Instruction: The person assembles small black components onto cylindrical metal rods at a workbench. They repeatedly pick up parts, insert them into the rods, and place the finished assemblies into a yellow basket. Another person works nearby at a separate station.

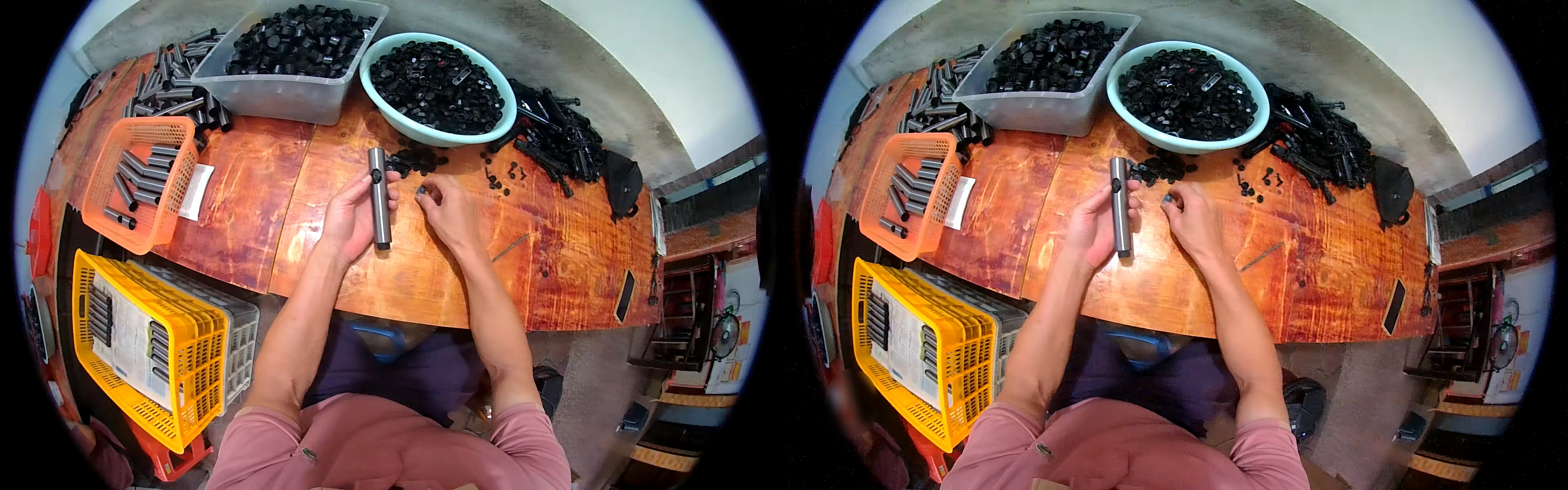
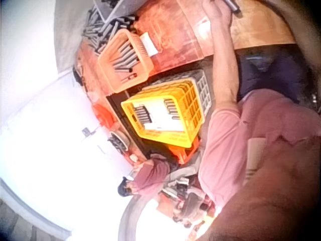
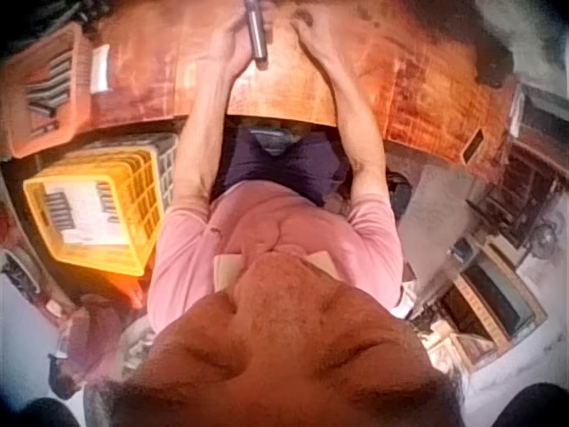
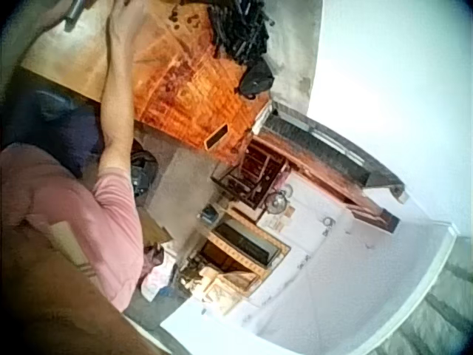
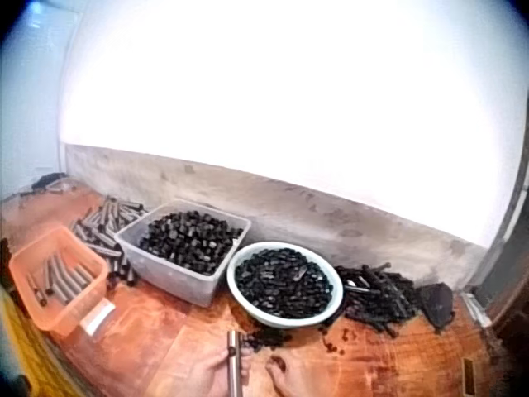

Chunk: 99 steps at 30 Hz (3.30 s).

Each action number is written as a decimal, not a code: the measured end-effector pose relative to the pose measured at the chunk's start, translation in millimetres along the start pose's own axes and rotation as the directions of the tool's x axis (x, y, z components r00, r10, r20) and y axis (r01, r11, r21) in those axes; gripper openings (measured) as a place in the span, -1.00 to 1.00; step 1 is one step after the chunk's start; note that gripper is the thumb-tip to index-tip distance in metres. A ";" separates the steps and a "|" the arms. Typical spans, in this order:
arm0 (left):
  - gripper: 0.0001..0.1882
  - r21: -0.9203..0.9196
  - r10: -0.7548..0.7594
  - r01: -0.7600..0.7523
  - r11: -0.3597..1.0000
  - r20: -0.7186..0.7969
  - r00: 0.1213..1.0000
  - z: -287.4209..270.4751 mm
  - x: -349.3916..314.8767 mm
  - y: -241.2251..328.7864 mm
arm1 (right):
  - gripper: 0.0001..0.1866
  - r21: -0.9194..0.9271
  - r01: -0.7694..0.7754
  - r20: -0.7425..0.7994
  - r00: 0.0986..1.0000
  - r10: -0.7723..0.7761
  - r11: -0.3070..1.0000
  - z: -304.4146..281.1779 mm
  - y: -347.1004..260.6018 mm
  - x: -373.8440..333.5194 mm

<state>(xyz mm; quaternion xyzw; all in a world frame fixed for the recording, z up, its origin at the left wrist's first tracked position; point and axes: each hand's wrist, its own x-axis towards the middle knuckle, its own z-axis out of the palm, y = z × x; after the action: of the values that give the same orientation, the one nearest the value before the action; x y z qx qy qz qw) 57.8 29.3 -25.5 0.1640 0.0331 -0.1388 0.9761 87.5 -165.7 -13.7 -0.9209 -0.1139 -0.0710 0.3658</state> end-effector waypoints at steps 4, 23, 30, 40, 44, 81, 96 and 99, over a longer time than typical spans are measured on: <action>-0.58 0.085 0.029 -0.027 0.996 -0.016 0.999 -1.3 0.7 -2.5 | -0.74 -0.038 0.020 -0.002 1.000 -0.021 0.999 -4.7 -2.3 -2.5; -0.50 0.258 -0.068 0.062 0.964 0.017 0.998 0.4 -1.5 -13.6 | -0.78 0.126 0.409 -0.213 0.901 -0.378 0.904 0.1 -28.7 -15.3; -0.57 0.337 -0.060 0.053 0.940 0.009 0.998 5.3 -2.3 -16.9 | -0.74 0.118 0.411 -0.240 0.895 -0.375 0.904 -1.3 -36.6 -21.7; -0.59 0.256 -0.073 0.078 0.964 -0.029 0.997 5.0 -6.2 -7.1 | -0.74 0.324 0.252 -0.241 0.954 -0.179 0.912 -1.0 -34.0 -25.4; -0.55 0.167 -0.079 0.083 0.983 -0.031 0.996 0.9 -5.5 -5.2 | -0.84 0.364 0.213 -0.213 0.967 -0.141 0.907 3.7 -19.6 -24.2; -0.56 0.773 -0.010 -0.336 -0.538 0.393 0.920 33.0 -37.4 -26.0 | -0.85 0.633 -0.229 0.400 0.914 -0.059 0.740 -40.3 8.3 -31.2; -0.61 0.541 -0.095 -0.443 -0.715 0.553 0.828 34.5 -42.9 -37.2 | -0.83 0.560 -0.153 0.369 0.926 -0.079 0.814 -42.2 20.3 -47.7; -0.64 0.665 -0.053 -0.455 -0.592 0.531 0.845 29.4 -44.4 -30.1 | -0.84 0.555 -0.170 0.388 0.919 -0.073 0.814 -47.0 16.3 -52.0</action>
<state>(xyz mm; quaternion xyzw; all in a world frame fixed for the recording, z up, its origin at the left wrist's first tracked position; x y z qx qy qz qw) 7.2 3.9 -2.2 0.8973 -0.2881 0.1180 0.3129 39.4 -217.9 -1.6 -0.7637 -0.1769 0.1620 0.5993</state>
